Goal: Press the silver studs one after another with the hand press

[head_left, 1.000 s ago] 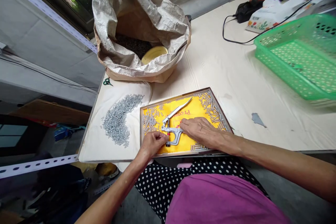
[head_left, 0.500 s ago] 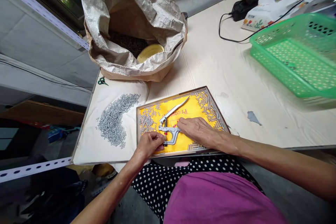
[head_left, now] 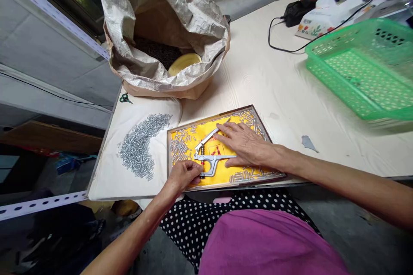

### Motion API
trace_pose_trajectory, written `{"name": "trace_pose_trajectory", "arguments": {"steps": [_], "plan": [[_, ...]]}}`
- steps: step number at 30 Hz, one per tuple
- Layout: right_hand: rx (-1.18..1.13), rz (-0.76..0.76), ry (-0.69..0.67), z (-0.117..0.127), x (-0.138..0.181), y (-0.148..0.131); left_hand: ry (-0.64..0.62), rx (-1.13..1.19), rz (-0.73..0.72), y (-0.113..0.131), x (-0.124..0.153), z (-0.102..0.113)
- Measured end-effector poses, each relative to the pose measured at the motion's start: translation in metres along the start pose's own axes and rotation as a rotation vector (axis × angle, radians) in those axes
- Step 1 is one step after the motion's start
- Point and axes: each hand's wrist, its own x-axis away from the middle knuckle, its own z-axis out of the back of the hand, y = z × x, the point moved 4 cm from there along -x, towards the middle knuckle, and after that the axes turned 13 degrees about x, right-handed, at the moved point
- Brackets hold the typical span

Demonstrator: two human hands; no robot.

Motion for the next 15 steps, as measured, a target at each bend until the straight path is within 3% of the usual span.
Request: {"name": "trace_pose_trajectory", "arguments": {"steps": [4,10,12,15], "plan": [[0.054,0.036,-0.067,0.001,-0.011,0.01,0.019,-0.002,0.009,-0.002,0.0,-0.001],[0.055,0.03,-0.078,0.006,-0.013,0.004,0.011,-0.092,-0.008,-0.007,-0.001,0.003],[0.031,0.036,-0.071,0.007,-0.01,0.002,0.037,-0.265,-0.134,-0.003,0.005,0.003],[-0.032,0.045,-0.048,0.006,-0.005,-0.002,0.182,-0.615,-0.571,0.017,0.021,-0.006]]}}
